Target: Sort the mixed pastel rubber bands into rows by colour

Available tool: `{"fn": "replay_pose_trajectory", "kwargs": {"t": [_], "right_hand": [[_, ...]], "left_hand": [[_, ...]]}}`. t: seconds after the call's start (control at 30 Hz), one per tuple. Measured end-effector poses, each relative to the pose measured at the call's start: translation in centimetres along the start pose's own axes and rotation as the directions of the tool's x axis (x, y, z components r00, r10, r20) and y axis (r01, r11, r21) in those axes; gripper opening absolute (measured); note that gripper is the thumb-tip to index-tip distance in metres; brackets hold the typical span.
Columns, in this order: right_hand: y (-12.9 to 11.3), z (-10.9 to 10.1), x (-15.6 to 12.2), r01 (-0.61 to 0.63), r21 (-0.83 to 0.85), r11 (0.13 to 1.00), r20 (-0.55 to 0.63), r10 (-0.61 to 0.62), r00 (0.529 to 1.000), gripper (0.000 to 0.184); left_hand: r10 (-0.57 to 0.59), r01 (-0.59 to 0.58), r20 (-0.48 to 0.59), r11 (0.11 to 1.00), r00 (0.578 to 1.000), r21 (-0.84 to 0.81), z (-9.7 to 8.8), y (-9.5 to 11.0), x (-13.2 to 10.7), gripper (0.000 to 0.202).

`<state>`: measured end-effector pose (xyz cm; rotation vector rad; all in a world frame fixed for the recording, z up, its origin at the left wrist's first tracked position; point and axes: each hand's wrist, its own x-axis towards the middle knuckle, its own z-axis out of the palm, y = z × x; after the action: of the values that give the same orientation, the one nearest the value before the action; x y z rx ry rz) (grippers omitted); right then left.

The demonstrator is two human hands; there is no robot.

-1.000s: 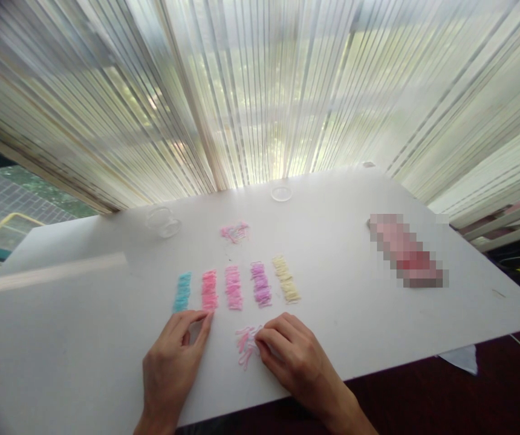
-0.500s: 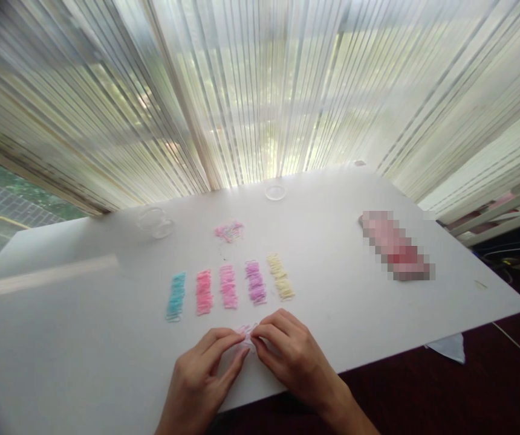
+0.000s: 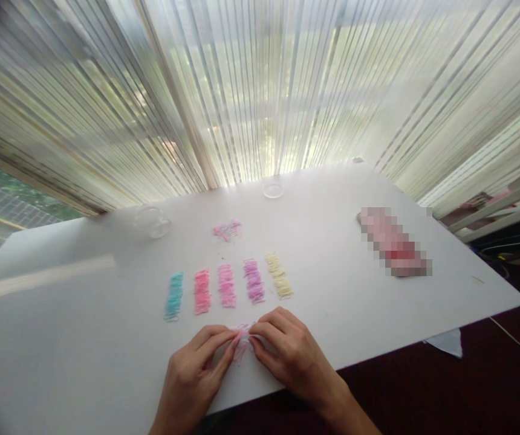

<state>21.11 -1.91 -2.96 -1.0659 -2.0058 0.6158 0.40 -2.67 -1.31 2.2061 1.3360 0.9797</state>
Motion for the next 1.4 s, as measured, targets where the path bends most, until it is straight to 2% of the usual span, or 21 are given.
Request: {"fn": "replay_pose_trajectory", "kwargs": {"t": [0.5,0.6,0.77,0.93,1.07,1.2,1.4], "right_hand": [[0.0,0.1,0.3,0.02,-0.04,0.999,-0.033,-0.021,0.999,0.011],[-0.1,0.0,0.3,0.01,-0.036,0.999,-0.042,-0.011,0.999,0.012],[-0.1,0.0,0.3,0.0,-0.02,1.0,-0.05,-0.001,0.999,0.013],[0.0,0.1,0.3,0.0,-0.009,1.0,-0.048,0.0,0.999,0.014],[0.1,0.2,0.3,-0.001,-0.011,1.0,-0.056,0.0,0.998,0.013],[0.1,0.1,0.3,-0.003,-0.005,1.0,-0.053,0.002,0.999,0.014],[0.1,0.1,0.2,-0.018,0.0,1.0,-0.031,0.018,0.999,0.013]], "left_hand": [[-0.005,0.006,0.011,0.999,1.0,-0.033,-0.6,-0.4,-0.3,0.015],[-0.011,0.012,-0.028,1.0,1.0,0.019,-1.5,-1.1,-0.5,0.015],[-0.031,0.053,-0.112,0.979,0.993,0.196,-3.4,-3.2,-0.8,0.018],[-0.041,0.086,-0.137,0.937,0.99,0.337,-4.0,-4.4,-1.1,0.023],[-0.038,0.106,-0.177,0.914,0.984,0.392,-3.6,-4.4,-1.1,0.025],[-0.051,0.125,-0.199,0.918,0.979,0.377,-3.4,-4.0,-1.3,0.022],[0.008,0.032,-0.106,0.929,0.994,0.369,-3.2,-3.0,-1.4,0.023]]}}
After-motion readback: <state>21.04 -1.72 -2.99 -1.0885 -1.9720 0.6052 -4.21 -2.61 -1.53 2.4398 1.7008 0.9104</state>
